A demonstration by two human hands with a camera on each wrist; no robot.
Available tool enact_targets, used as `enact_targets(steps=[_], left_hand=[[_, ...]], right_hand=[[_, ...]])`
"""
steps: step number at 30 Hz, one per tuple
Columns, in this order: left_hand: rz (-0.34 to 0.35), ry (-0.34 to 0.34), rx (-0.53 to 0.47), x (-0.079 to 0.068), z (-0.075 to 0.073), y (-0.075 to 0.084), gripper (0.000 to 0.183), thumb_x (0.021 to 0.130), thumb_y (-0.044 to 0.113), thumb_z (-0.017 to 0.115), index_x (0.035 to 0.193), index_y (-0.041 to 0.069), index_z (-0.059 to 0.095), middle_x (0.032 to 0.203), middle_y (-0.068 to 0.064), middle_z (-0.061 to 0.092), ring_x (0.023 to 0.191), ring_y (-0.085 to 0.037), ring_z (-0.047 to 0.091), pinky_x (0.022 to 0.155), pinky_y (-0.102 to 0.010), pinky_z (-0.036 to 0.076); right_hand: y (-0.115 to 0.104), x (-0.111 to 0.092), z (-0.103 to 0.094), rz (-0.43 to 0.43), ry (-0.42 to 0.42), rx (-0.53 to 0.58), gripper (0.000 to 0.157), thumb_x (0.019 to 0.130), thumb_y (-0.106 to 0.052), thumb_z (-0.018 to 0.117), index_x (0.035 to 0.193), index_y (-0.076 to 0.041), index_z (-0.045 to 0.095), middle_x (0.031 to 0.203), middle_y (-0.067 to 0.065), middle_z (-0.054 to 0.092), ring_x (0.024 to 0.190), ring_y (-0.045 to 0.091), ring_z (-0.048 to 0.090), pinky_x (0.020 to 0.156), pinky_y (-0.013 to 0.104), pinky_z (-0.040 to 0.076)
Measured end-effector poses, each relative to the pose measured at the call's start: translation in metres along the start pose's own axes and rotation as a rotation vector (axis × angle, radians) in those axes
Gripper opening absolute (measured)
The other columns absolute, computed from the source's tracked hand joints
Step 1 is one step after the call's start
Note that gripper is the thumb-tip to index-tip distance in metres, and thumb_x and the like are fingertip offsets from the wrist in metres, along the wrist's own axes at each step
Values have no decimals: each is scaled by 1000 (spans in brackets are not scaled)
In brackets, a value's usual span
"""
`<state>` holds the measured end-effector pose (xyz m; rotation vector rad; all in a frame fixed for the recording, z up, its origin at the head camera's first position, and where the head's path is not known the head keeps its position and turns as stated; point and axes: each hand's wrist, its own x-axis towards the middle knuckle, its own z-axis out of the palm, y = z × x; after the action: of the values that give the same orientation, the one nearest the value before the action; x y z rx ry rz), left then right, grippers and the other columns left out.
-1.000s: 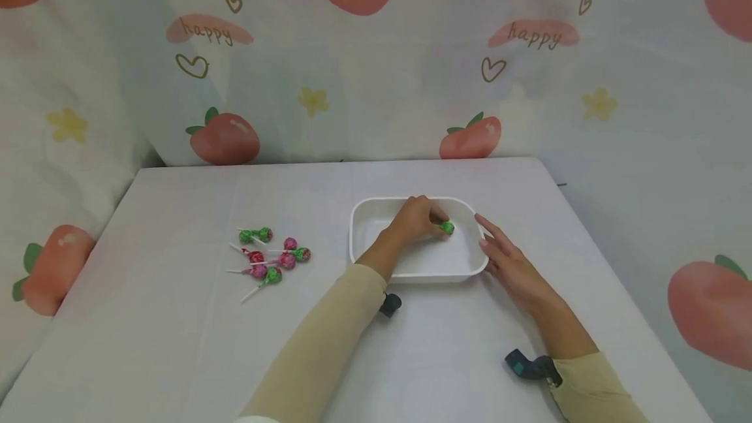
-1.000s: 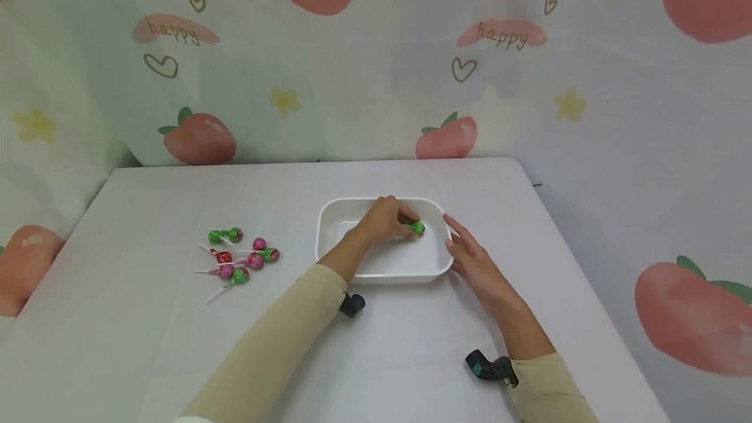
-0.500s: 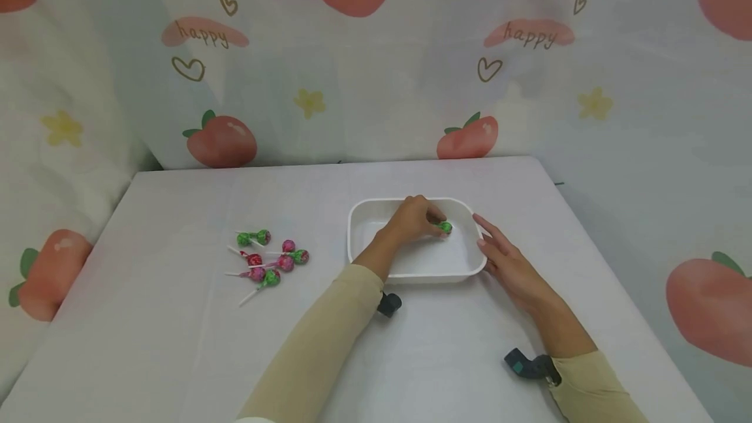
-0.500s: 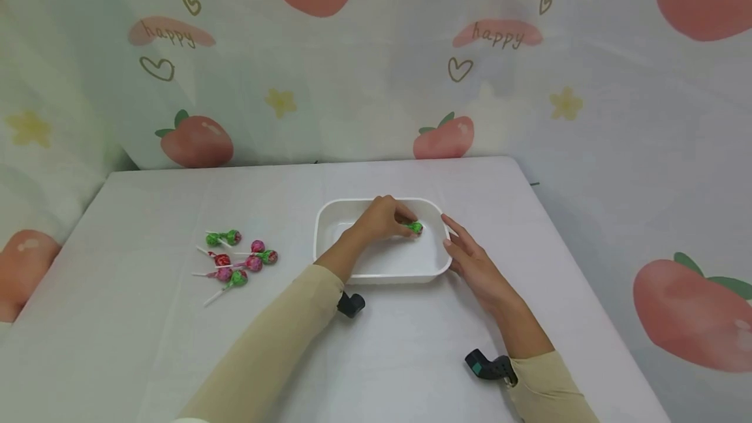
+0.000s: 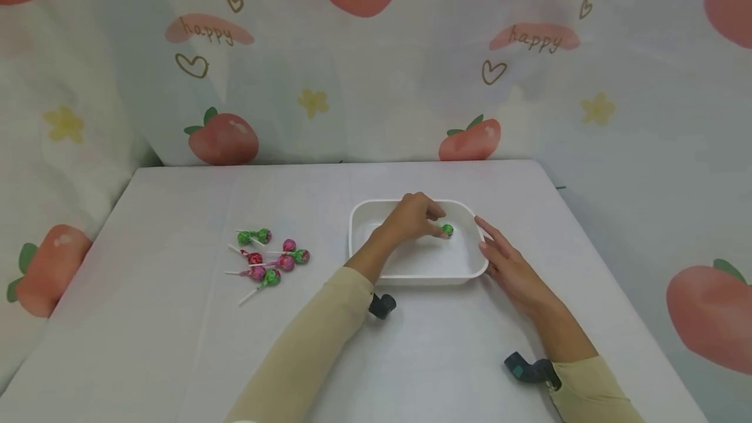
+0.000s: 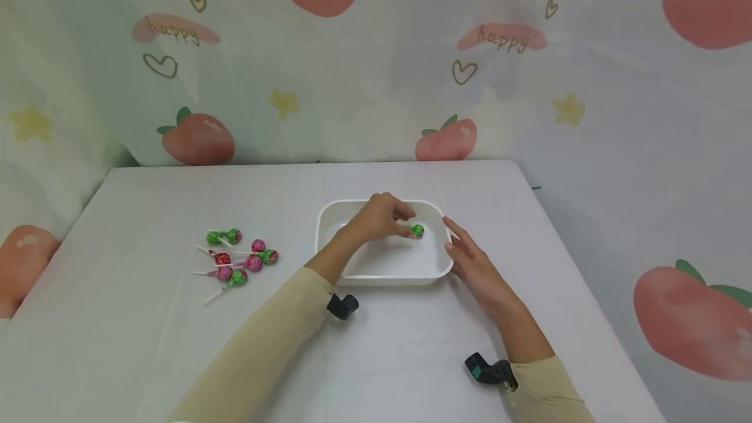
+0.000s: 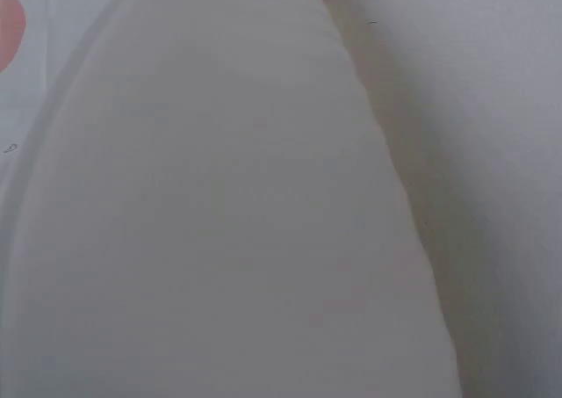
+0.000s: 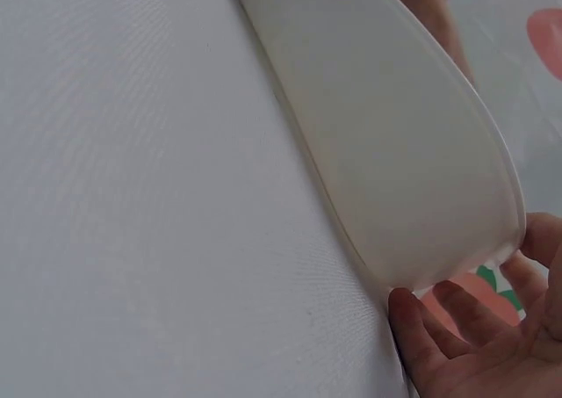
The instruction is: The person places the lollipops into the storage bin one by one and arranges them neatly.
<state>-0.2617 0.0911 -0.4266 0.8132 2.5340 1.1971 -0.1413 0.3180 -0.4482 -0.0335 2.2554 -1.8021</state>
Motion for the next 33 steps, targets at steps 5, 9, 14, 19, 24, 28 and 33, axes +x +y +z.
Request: enact_targets(steps=[5,9,14,19,24,28,33], left_hand=[[57,-14,-95,-11,-14,-5,45,80,18,92,120,3,76,116,-7,75,103,-9,70,86,-15,51],[57,-7,-96,-22,-25,-8,44,82,19,91,121,4,76,115,-6,75,106,-12,69,88,-17,51],[45,-2,-92,-33,-36,-11,43,84,20,90,122,5,76,115,-3,75,112,-20,69,90,-19,51],[70,11,-115,-45,-49,-16,41,85,18,89,120,2,76,114,-5,75,112,-24,68,94,-22,51],[67,47,-151,-58,-56,-27,39,85,17,88,119,2,76,114,-4,75,111,-22,69,93,-20,50],[76,82,-176,-69,-61,-38,38,84,16,89,117,0,76,113,-5,75,109,-25,70,92,-22,51],[85,120,-177,-82,-70,-48,36,85,16,88,115,1,77,111,-4,76,109,-27,71,93,-25,52]], right_hand=[[1,0,0,2,2,2,60,113,-39,42,166,-37,16,169,15,19,151,36,27,114,36,31],[1,1,0,3,0,4,60,112,-41,43,166,-38,17,169,15,18,152,36,26,114,37,30],[4,2,0,2,6,3,60,112,-41,43,166,-38,17,169,15,19,152,35,27,115,39,29],[3,2,0,4,14,-5,60,112,-42,43,166,-39,17,169,15,19,152,36,26,116,44,27],[2,1,0,7,16,-10,61,112,-43,43,166,-39,17,169,15,20,152,36,26,116,42,28],[3,2,0,1,9,-6,61,112,-43,43,166,-38,16,169,15,20,152,36,25,115,37,30],[4,2,-1,-5,8,-2,61,111,-44,44,166,-38,16,169,15,20,152,36,25,114,34,31]])
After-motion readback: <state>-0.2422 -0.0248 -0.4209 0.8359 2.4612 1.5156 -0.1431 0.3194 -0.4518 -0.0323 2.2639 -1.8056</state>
